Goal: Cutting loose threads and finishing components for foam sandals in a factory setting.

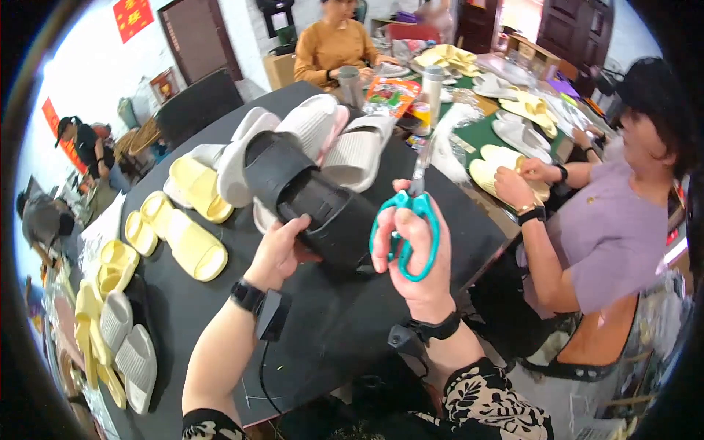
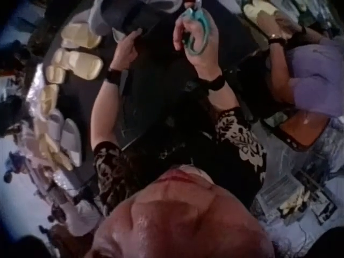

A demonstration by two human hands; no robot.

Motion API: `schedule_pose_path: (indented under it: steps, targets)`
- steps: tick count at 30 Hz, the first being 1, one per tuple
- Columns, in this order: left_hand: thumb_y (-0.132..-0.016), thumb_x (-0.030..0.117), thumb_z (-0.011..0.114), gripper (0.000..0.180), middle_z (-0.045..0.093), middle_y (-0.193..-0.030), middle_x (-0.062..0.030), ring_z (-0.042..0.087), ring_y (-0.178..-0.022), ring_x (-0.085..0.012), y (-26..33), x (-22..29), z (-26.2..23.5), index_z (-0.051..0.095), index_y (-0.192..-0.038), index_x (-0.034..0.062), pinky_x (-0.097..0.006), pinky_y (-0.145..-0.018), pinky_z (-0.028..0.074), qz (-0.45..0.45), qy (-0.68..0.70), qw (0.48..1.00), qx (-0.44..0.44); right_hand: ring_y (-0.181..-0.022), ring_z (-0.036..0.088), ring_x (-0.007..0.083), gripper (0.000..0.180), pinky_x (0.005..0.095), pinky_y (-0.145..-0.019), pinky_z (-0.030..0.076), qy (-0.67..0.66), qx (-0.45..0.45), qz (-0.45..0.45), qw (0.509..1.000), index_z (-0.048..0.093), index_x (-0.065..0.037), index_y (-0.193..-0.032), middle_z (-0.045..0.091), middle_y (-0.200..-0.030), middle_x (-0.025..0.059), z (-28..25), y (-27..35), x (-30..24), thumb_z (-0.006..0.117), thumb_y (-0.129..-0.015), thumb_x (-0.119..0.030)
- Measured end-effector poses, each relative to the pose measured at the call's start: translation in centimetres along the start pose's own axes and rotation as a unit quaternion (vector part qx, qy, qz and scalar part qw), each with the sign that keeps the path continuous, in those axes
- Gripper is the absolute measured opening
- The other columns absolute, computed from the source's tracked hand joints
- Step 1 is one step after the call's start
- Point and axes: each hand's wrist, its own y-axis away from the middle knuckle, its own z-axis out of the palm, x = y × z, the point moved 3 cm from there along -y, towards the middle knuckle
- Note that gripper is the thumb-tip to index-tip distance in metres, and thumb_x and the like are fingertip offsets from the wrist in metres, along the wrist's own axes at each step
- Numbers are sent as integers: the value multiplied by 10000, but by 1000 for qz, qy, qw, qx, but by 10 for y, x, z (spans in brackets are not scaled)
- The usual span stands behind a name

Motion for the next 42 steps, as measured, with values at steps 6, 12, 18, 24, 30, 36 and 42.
schedule_pose_path:
  steps: [6,12,18,24,30,36,42]
  targets:
    - [-845,211,609,277,652,-939,-104,632,-720,-230,-34,2,8,588,-1034,8,-387,-541,511,49,31,998,-3,-471,491,156,390,263,-363,387,7,-21,27,999,422,-6,-1187,524,-716,78,10,-5,14,567,-864,-170]
    - [-840,305,637,334,611,-851,-64,556,-691,-163,-19,0,11,606,-994,11,-321,-605,481,75,-15,996,55,-469,490,146,425,254,-365,394,30,-65,55,996,403,3,-1194,501,-668,74,31,7,29,576,-861,-197]
    - [-883,318,598,363,599,-832,-65,571,-713,-139,34,30,-45,607,-992,-28,-265,-637,500,147,-201,962,111,-490,513,148,419,256,-371,407,52,-106,71,990,405,-6,-1205,507,-683,80,46,11,33,584,-860,-161]
    - [-835,286,627,395,626,-941,-174,606,-865,-243,43,93,-190,584,-1035,-52,-326,-761,476,340,-522,680,387,-514,541,155,361,248,-401,432,31,-157,127,979,438,-15,-1202,528,-716,89,65,20,46,557,-872,-101]
    - [-799,270,651,408,626,-996,-187,603,-905,-239,38,91,-202,601,-1064,-37,-343,-781,479,175,-676,627,345,-576,586,133,391,229,-436,453,87,-211,209,951,436,-11,-1207,569,-776,86,73,37,66,589,-852,-69]
    - [-760,215,660,288,620,-781,-37,567,-723,-123,89,90,-179,638,-966,15,-255,-652,453,162,-407,877,199,-556,567,131,407,230,-423,442,105,-214,230,944,444,1,-1195,562,-764,84,79,46,73,603,-836,-105]
    - [-819,130,630,111,554,-683,18,501,-611,-51,179,61,-162,570,-809,37,-202,-521,392,98,-347,926,114,-525,557,124,388,227,-407,432,114,-249,246,930,458,2,-1178,546,-740,73,100,51,80,602,-844,-132]
